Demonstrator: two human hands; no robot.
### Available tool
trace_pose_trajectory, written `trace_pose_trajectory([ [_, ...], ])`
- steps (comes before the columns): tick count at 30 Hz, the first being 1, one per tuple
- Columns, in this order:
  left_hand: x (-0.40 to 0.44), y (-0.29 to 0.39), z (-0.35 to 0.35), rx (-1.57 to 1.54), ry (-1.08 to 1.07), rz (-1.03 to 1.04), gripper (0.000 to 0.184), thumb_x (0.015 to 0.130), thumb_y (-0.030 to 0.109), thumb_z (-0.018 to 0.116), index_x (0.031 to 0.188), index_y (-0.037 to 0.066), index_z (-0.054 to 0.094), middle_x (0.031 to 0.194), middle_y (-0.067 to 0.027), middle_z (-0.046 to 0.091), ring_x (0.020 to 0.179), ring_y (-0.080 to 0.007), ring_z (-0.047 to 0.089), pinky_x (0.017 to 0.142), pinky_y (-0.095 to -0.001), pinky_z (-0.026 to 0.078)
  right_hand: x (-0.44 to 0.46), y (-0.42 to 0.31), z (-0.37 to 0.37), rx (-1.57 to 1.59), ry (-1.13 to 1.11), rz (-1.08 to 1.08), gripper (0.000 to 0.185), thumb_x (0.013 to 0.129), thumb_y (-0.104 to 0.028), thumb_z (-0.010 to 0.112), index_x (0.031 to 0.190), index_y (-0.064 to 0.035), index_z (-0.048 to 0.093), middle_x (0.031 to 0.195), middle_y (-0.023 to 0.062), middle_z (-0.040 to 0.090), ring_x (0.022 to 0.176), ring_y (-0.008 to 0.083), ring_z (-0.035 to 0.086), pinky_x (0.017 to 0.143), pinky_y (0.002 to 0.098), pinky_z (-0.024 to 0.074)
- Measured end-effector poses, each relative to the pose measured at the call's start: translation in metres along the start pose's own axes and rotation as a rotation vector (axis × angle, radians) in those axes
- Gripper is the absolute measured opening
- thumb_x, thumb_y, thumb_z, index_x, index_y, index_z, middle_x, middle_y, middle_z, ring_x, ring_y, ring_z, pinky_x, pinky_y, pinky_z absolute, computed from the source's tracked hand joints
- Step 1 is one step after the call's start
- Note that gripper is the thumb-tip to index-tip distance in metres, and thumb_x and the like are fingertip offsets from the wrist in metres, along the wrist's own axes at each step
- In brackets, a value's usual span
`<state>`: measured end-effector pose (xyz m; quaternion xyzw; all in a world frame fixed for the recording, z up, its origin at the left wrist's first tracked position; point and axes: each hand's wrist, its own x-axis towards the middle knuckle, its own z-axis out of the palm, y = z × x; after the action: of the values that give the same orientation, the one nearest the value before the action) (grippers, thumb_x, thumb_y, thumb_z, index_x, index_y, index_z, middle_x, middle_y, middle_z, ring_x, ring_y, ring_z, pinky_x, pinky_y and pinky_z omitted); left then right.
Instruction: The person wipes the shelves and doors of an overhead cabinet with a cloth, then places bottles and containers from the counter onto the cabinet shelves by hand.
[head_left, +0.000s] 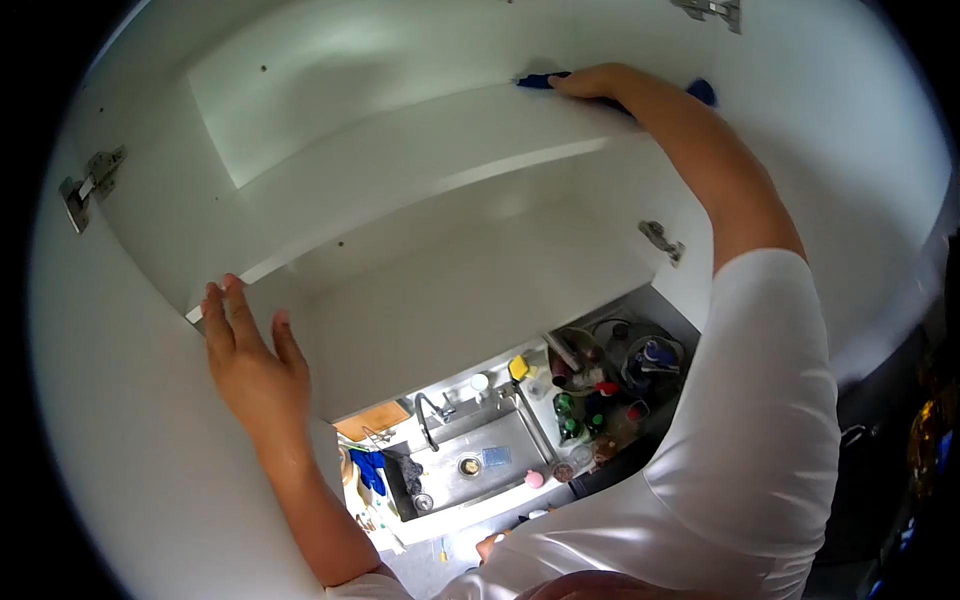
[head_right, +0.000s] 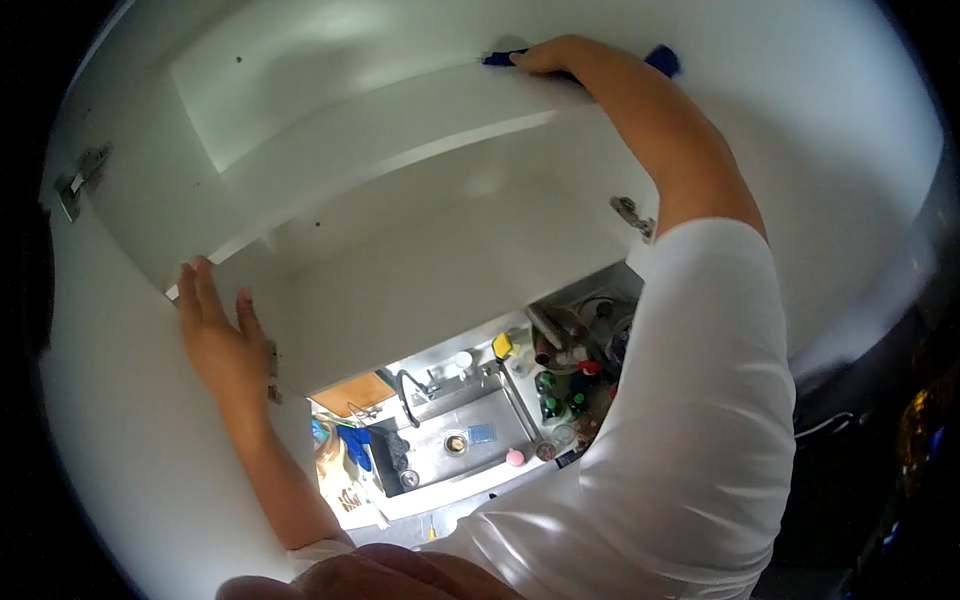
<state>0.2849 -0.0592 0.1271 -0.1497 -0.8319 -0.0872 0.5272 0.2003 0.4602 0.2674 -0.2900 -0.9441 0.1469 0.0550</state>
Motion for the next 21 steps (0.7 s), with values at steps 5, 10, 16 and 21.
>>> trace_pose_trajectory([
  [5,0.002,0.002,-0.008,0.014,-0.036,-0.01,0.059,0.095,0.015,0.07,0.149,0.003,0.051,0.153,-0.0271,0.049,0.14,-0.0443,0.049,0.112,-0.0486,0.044,0.015,-0.138,0.026,-0.089,-0.18,-0.381,0.093,0.097,-0.078,0.037,0.155,-0.0057,0.046,0.164,0.0216,0.037,0.152,0.0366,0.033,0.122,0.0503,0.0246],
  [10,-0.001,0.002,-0.008,-0.007,-0.045,-0.021,0.062,0.094,0.018,0.073,0.15,0.004,0.051,0.155,-0.0233,0.047,0.143,-0.0432,0.046,0.113,-0.0503,0.044,-0.054,-0.315,0.1,0.025,-0.339,-0.778,0.091,0.096,-0.078,0.04,0.153,-0.0079,0.05,0.162,0.0206,0.041,0.15,0.0367,0.035,0.122,0.0506,0.0256],
  [16,-0.001,0.003,-0.009,-0.061,-0.067,-0.023,0.064,0.093,0.012,0.072,0.152,0.004,0.049,0.156,-0.0235,0.045,0.143,-0.0435,0.044,0.114,-0.0498,0.042,-0.138,-0.363,0.112,0.077,-0.405,-0.972,0.088,0.095,-0.078,0.043,0.15,-0.0105,0.054,0.158,0.0196,0.045,0.148,0.0369,0.038,0.122,0.051,0.0267],
  [21,-0.001,0.009,-0.013,-0.082,-0.092,-0.046,0.063,0.095,0.01,0.07,0.154,0.007,0.047,0.158,-0.0217,0.045,0.143,-0.0416,0.046,0.114,-0.0484,0.043,-0.073,-0.242,0.068,-0.081,-0.208,-1.006,0.082,0.1,-0.073,0.041,0.153,-0.0103,0.052,0.161,0.0197,0.043,0.15,0.0376,0.035,0.123,0.05,0.0248],
])
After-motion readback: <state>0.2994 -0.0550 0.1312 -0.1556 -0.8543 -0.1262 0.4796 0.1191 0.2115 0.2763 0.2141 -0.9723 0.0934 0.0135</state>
